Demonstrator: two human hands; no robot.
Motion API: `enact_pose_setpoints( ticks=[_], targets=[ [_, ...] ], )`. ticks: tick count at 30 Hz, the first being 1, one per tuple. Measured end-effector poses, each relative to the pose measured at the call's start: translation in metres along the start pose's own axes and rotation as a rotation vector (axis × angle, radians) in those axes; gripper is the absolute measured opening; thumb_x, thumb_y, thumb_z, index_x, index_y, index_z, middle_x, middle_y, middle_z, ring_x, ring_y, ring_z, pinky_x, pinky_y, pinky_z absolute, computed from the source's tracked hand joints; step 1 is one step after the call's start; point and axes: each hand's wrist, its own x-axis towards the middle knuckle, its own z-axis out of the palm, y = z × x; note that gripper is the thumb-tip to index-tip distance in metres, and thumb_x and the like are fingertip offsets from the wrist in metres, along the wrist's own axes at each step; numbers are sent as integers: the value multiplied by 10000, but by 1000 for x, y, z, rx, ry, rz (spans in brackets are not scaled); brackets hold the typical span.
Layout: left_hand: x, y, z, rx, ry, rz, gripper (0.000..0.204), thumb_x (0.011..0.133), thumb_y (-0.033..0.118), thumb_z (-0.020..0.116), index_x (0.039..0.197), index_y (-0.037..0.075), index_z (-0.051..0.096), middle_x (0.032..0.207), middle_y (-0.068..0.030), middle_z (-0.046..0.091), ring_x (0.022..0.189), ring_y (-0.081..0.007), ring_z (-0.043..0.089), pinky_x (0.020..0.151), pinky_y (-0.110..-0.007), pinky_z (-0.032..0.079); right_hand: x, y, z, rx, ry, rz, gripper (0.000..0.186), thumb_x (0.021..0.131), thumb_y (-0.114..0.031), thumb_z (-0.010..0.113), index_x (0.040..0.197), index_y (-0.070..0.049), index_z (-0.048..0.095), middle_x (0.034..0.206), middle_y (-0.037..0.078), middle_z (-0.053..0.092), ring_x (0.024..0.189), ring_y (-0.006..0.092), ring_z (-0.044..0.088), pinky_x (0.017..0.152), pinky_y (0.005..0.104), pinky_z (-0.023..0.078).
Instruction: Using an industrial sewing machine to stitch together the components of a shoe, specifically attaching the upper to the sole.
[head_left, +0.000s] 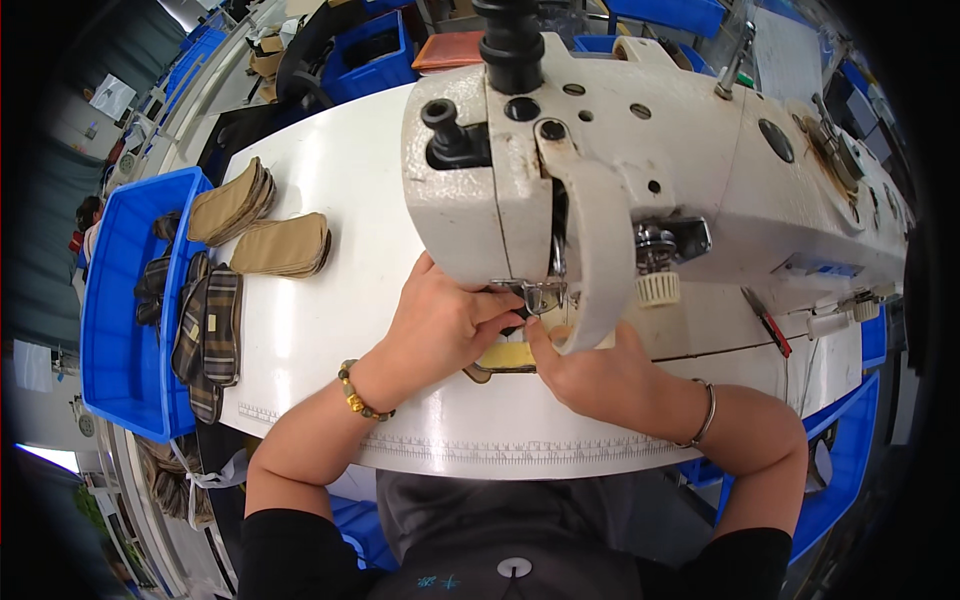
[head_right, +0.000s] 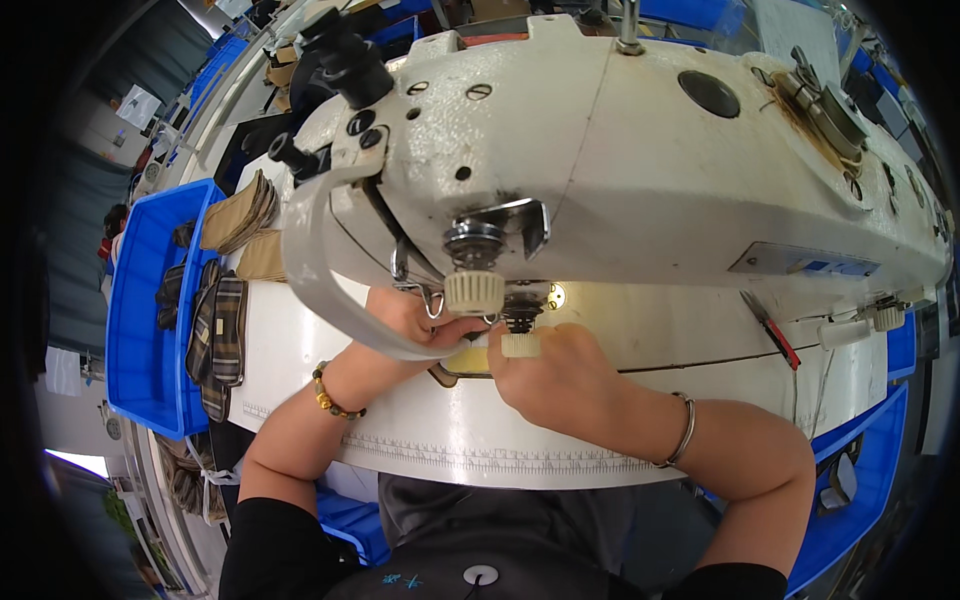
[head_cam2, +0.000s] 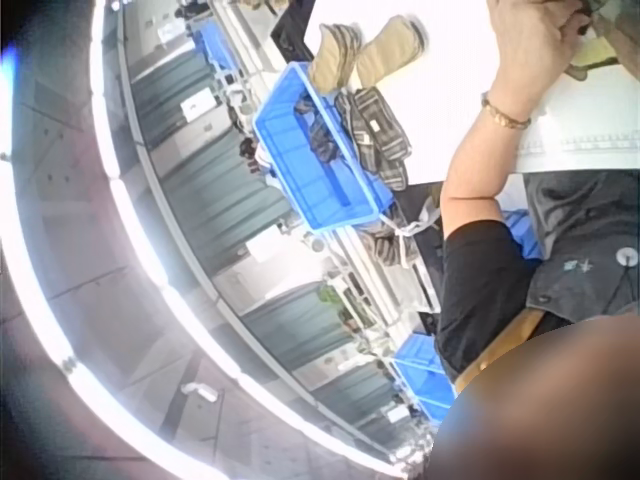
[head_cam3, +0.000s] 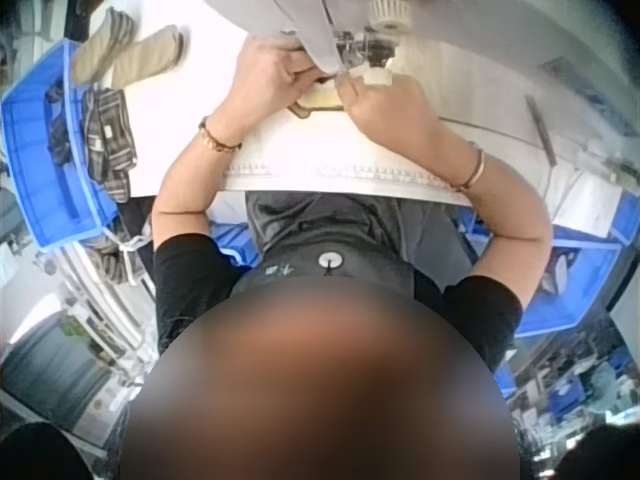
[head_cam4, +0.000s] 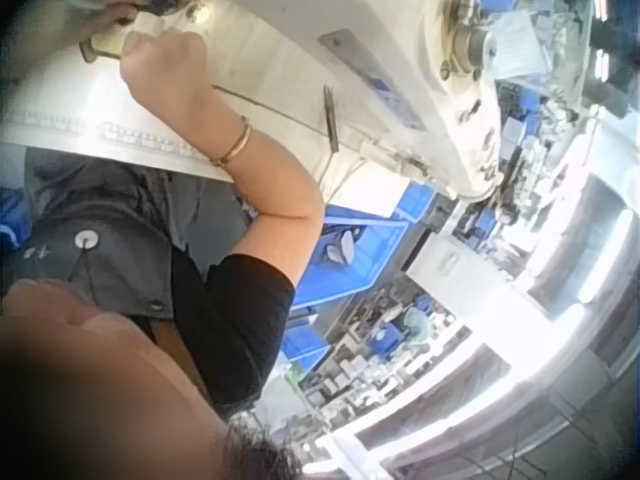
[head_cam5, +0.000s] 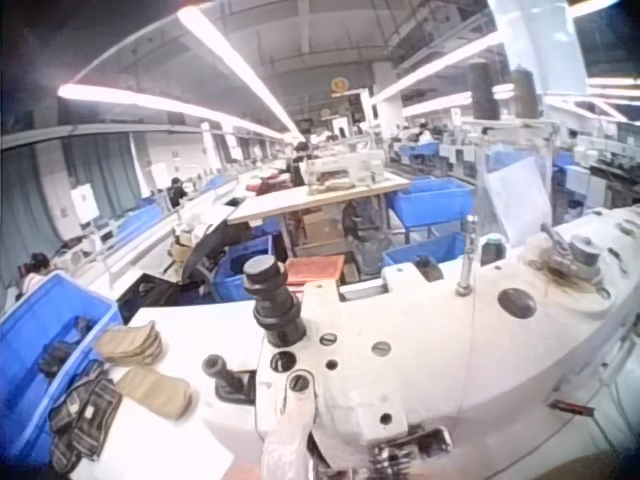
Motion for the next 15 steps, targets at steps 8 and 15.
enact_pose_setpoints(
  ticks=[8, 15],
  targets=[
    [11, -3, 6, -42, 120, -63, 238, 631, 140, 841, 858, 111, 777, 895, -38, 714, 868, -269, 649, 807, -405, 483, 1, 4, 12, 18, 36, 33, 186, 699, -82, 638, 849, 16, 690, 567, 84, 580, 503, 225, 605, 458, 371, 468],
    [3, -23, 21, -15, 46, -180, 377, 661, 233, 850, 978, 74, 723, 945, -112, 689, 842, -340, 644, 740, -432, 502, -1, 5, 15, 183, 83, 37, 57, 681, -112, 654, 664, -58, 659, 587, 106, 582, 549, 257, 628, 489, 384, 476]
  ],
)
